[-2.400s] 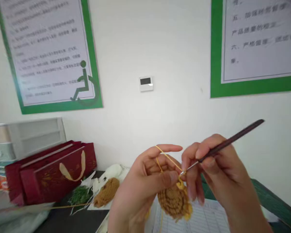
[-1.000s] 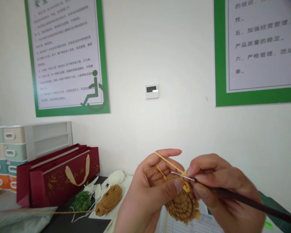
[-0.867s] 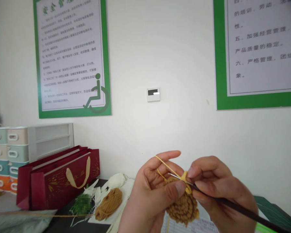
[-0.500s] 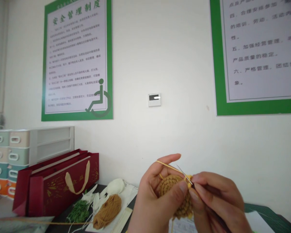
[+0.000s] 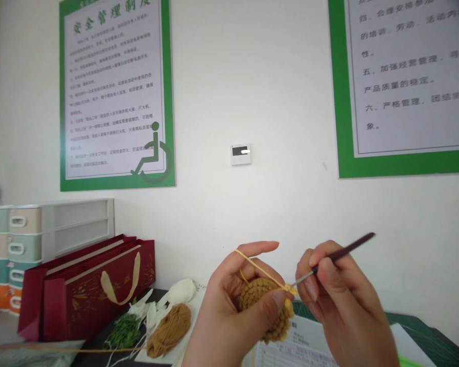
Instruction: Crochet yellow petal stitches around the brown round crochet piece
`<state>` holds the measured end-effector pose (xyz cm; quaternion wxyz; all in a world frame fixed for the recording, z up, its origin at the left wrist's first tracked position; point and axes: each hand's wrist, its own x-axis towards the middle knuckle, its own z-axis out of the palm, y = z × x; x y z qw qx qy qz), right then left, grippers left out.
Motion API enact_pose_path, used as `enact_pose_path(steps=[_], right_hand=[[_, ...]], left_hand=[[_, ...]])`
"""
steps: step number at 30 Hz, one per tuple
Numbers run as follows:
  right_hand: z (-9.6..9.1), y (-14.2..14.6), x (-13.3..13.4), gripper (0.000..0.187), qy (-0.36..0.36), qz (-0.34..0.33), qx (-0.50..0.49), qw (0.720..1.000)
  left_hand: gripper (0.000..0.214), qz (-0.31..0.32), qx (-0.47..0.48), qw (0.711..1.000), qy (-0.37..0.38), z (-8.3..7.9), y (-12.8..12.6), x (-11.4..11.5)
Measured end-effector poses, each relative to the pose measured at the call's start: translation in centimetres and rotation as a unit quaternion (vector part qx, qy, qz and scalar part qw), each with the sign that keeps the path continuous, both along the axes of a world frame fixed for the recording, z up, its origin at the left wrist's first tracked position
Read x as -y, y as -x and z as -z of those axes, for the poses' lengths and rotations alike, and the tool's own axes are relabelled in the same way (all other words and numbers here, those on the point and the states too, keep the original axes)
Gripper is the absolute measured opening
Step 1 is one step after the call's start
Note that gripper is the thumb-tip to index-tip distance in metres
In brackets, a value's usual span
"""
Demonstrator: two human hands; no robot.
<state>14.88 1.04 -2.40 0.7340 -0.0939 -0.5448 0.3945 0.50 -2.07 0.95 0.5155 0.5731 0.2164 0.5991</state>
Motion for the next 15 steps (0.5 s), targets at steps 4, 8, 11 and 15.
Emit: enact_pose_path(steps=[4,8,11,15], right_hand=[[-0.4,0.7,-0.3,0.035,0.102,-0.12,-0.018,0.987],[-0.5,1.2,-0.4,0.036,0.093,-0.148,-0.025,0.984],[-0.4,1.4,-0.2,0.035,0.085,-0.14,-0.035,0.986],[-0.1,1.7,0.2,0.031,0.067,-0.108,-0.043,0.991]], left_hand=[[0.044,0.002,0.027,1.0,-0.003,0.0,-0.5,-0.1],[0.046,-0.051,0.066,0.996,-0.014,0.2,-1.3,-0.4],[0.044,-0.083,0.089,0.992,-0.009,0.3,-1.7,-0.4],[0.043,-0.093,0.097,0.991,-0.005,0.4,-1.8,-0.5]])
